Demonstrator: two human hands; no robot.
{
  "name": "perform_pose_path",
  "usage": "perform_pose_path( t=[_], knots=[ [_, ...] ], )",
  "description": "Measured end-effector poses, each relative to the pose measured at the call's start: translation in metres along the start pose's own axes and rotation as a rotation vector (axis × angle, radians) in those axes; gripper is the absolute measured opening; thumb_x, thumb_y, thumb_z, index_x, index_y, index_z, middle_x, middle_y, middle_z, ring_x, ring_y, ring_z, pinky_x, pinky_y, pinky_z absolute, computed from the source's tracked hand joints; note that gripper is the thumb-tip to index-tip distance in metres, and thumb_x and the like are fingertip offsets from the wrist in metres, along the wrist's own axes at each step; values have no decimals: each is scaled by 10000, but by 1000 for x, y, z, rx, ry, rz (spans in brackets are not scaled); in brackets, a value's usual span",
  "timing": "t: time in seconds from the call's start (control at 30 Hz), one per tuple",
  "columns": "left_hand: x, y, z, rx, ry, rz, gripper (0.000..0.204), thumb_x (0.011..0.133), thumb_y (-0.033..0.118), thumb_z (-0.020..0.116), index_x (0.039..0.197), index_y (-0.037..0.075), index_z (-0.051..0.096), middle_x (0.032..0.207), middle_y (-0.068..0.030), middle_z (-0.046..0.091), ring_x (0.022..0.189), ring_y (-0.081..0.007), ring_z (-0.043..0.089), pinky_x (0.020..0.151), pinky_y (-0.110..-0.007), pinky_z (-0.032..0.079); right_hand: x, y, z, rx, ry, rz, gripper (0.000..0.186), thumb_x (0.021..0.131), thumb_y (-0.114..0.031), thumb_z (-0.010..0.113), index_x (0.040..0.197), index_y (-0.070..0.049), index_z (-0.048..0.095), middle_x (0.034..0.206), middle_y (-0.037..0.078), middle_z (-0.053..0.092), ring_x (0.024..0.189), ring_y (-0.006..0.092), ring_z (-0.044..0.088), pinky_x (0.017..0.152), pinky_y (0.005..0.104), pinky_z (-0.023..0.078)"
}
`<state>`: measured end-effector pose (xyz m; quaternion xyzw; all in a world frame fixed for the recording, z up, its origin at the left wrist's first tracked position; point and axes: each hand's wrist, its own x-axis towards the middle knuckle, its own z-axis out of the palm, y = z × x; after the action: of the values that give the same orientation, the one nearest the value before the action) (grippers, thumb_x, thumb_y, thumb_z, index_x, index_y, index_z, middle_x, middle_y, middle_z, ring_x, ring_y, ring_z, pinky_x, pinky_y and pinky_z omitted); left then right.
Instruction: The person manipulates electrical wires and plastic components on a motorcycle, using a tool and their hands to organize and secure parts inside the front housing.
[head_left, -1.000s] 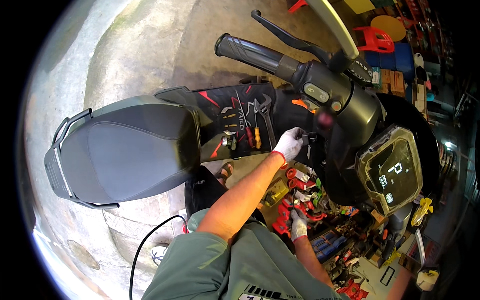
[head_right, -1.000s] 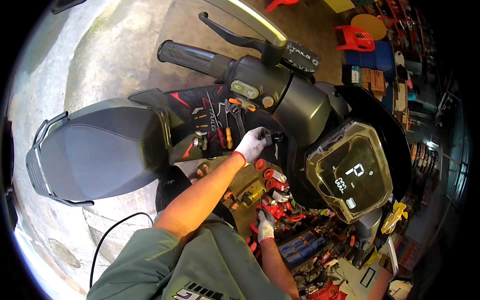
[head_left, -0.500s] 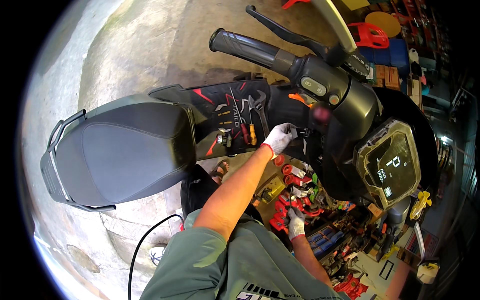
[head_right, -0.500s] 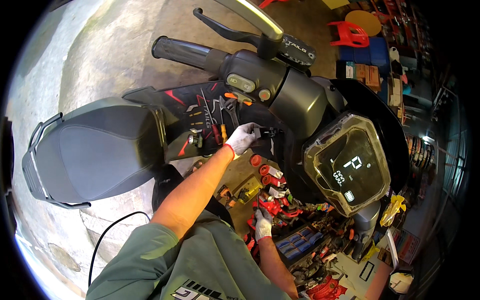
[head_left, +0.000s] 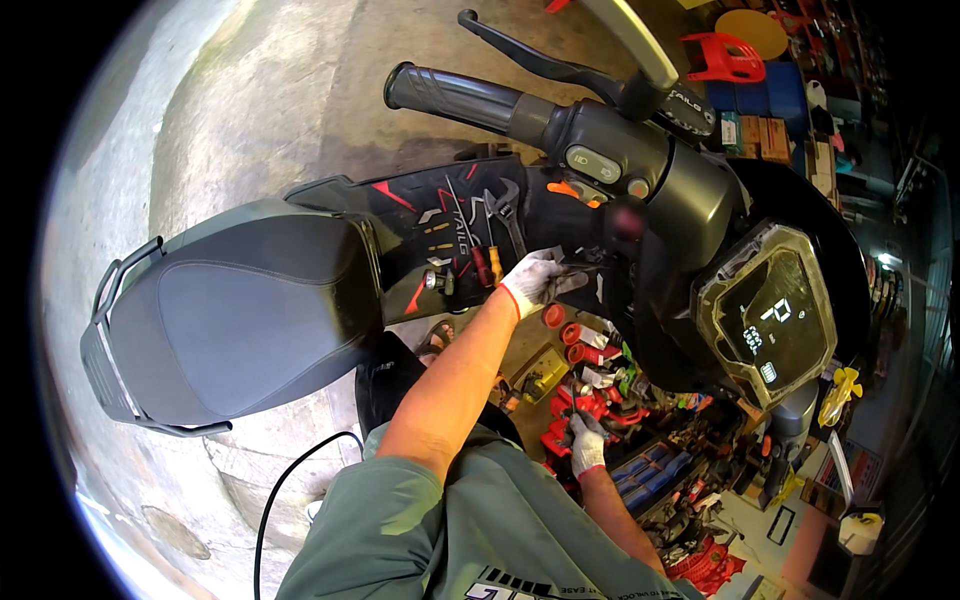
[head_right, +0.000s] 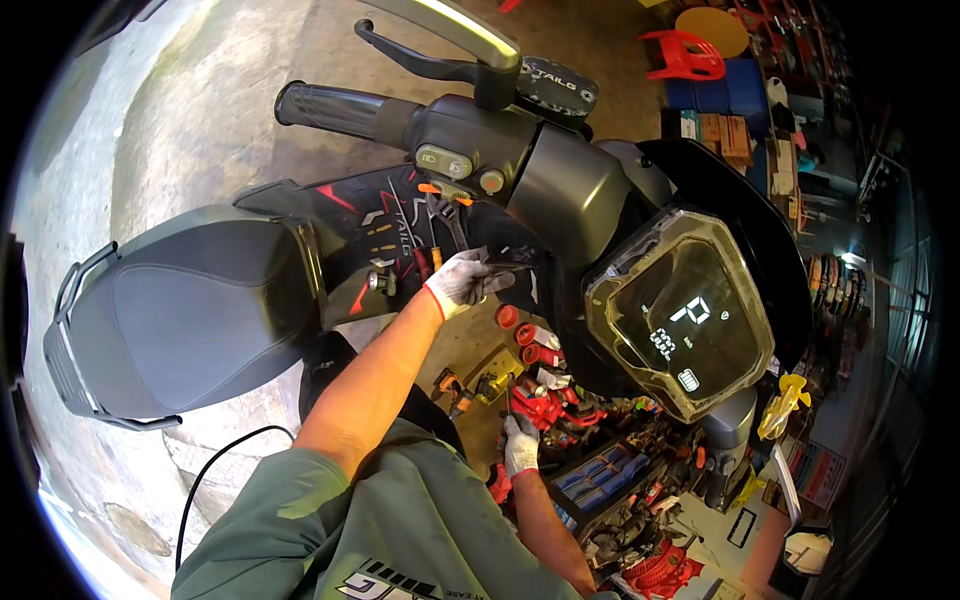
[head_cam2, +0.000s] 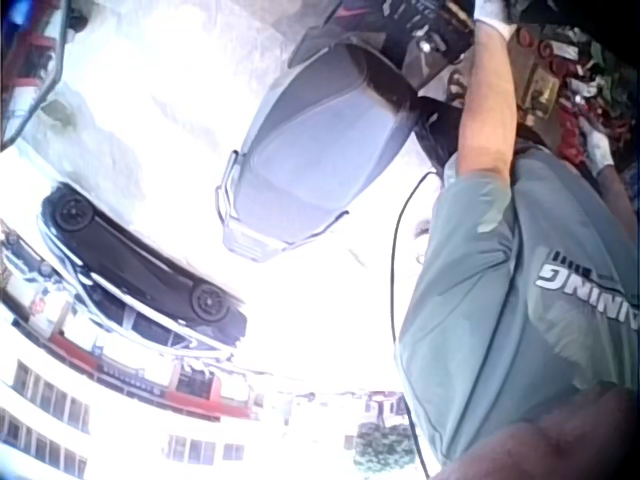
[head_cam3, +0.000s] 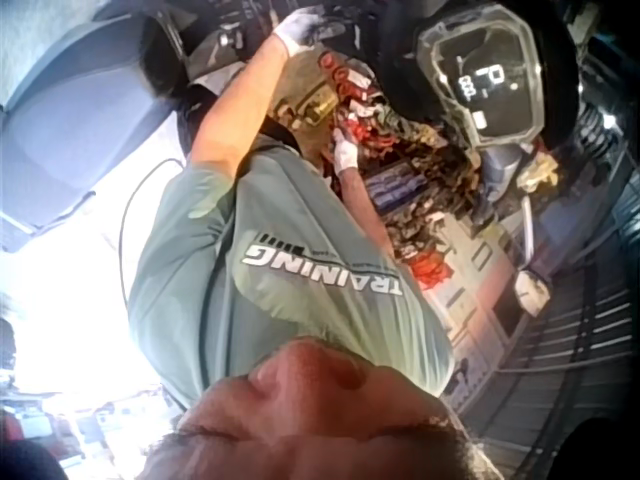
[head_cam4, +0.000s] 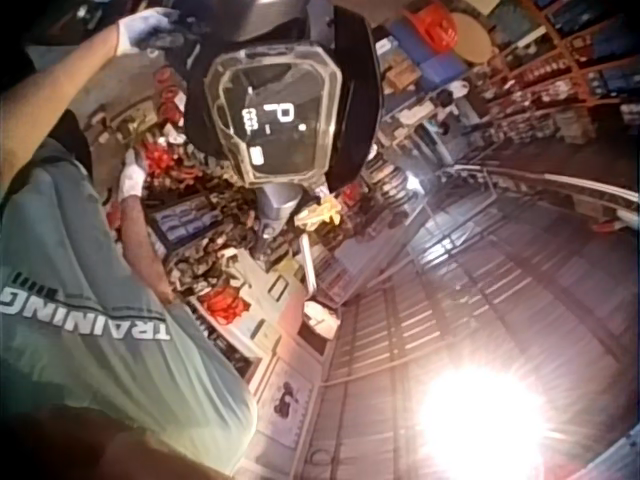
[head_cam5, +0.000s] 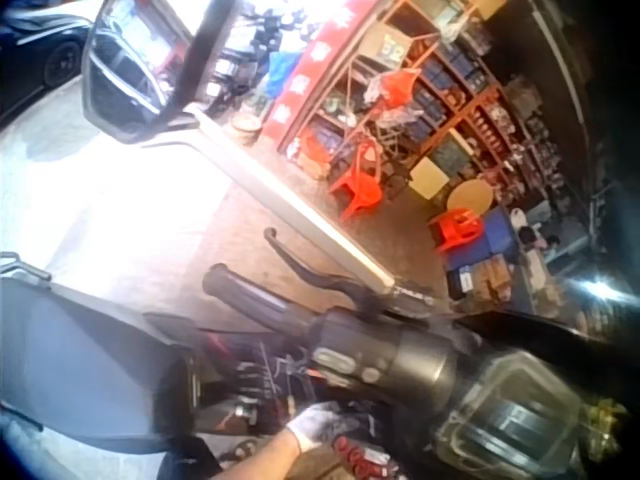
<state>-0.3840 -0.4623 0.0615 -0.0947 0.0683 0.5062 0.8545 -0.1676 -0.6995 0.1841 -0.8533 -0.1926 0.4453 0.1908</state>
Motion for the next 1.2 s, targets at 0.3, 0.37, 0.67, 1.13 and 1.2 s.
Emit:
perform_pose_path(
  t=[0.3,0.37,0.67,1.13,1.2],
  knots=[
    [-1,3,3,112,64,-11,244,912,-51,427,1135,-30,524,1207,-165,639,1113,-292,669,925,-361,595,3,0,-3,0,-25,3,230,1005,-164,542,1137,-11,653,696,-32,489,504,84,464,453,249,390],
    [1,1,2,159,74,18,226,913,-45,437,1116,-25,534,1212,-165,637,1144,-285,657,915,-366,597,2,-1,-2,-5,-10,19,226,1007,-160,538,1135,-14,653,696,-31,489,502,84,462,454,250,392],
    [12,-10,11,346,147,137,261,885,-61,471,1129,-45,562,1078,-90,573,1022,-214,629,943,-393,595,1,-10,0,-9,-17,21,212,1005,-144,537,1149,-16,627,718,-24,510,531,87,477,473,253,412],
    [8,-16,35,838,245,338,311,860,-44,448,1125,-43,611,907,-77,650,845,-125,559,781,-273,476,7,-6,-6,-44,18,9,179,992,-127,557,1131,-30,616,743,-11,552,539,101,517,470,261,427],
    [8,-20,36,873,268,358,301,862,-42,462,1125,-43,607,900,-89,648,831,-127,554,769,-278,479,7,-6,-6,-53,19,-1,165,992,-129,558,1112,-33,618,745,-11,556,547,106,526,472,266,431]
  ],
)
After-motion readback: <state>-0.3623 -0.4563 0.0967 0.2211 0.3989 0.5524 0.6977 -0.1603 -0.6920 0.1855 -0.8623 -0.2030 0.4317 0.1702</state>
